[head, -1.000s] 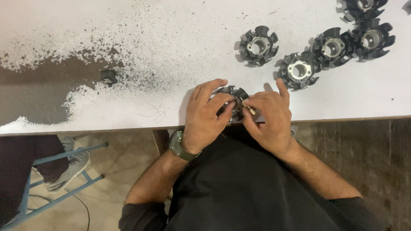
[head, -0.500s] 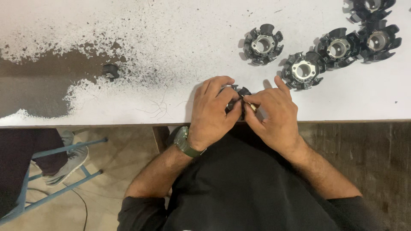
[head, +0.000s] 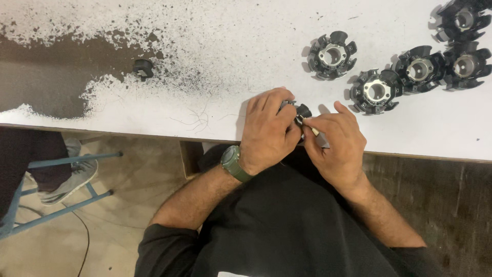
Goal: The person picks up small black plastic pieces and fits them one by one onto metal hub bases on the workbench, pressing each into place and using a small stick-like tool to help seat the parts. Finished assemblies are set aside in a growing row, and the person reaches for new parts and hubs to repeat the process.
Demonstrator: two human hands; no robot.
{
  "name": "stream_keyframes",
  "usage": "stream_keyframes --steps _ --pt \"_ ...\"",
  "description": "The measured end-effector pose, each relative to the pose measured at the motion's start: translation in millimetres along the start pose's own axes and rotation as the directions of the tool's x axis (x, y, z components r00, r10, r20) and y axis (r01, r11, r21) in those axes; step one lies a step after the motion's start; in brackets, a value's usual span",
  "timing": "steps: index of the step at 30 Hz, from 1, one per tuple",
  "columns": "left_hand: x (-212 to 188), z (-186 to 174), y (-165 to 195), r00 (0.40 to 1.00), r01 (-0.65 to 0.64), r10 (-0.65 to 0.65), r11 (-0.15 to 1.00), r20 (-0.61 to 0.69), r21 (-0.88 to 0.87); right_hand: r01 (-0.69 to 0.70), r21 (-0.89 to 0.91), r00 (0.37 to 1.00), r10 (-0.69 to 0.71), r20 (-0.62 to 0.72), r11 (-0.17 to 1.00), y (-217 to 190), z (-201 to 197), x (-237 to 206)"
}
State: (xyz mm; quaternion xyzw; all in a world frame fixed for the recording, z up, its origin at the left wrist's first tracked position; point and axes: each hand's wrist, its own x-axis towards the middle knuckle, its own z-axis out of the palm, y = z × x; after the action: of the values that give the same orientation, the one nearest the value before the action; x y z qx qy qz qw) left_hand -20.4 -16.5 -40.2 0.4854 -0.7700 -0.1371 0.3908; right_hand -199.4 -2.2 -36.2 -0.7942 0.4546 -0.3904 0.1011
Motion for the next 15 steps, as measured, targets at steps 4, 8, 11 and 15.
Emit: stream_keyframes --steps 4,8,11,15 --pt "-2.1 3.8 -2.5 1.0 -0.012 0.012 1.0 -0.001 0.015 0.017 -0.046 1.0 -0.018 -0.016 0.999 -3.4 0.2 0.9" --pt "-0.5 0.6 -0.7 1.0 0.003 -0.003 1.0 -0.023 0.004 0.011 -0.074 0.998 -0.006 0.055 0.997 -4.4 -5.0 5.2" --pt "2.2 -12.8 -0.4 0.995 0.041 -0.046 0.998 -0.084 -0.053 0.002 -0.011 1.0 -0.002 0.001 1.0 -3.0 -9.0 6.1" --pt "6.0 -31.9 -6.8 0.997 0.001 0.001 1.0 -0.079 0.028 -0.018 0.067 0.996 0.024 -0.089 0.998 1.5 -13.9 3.7"
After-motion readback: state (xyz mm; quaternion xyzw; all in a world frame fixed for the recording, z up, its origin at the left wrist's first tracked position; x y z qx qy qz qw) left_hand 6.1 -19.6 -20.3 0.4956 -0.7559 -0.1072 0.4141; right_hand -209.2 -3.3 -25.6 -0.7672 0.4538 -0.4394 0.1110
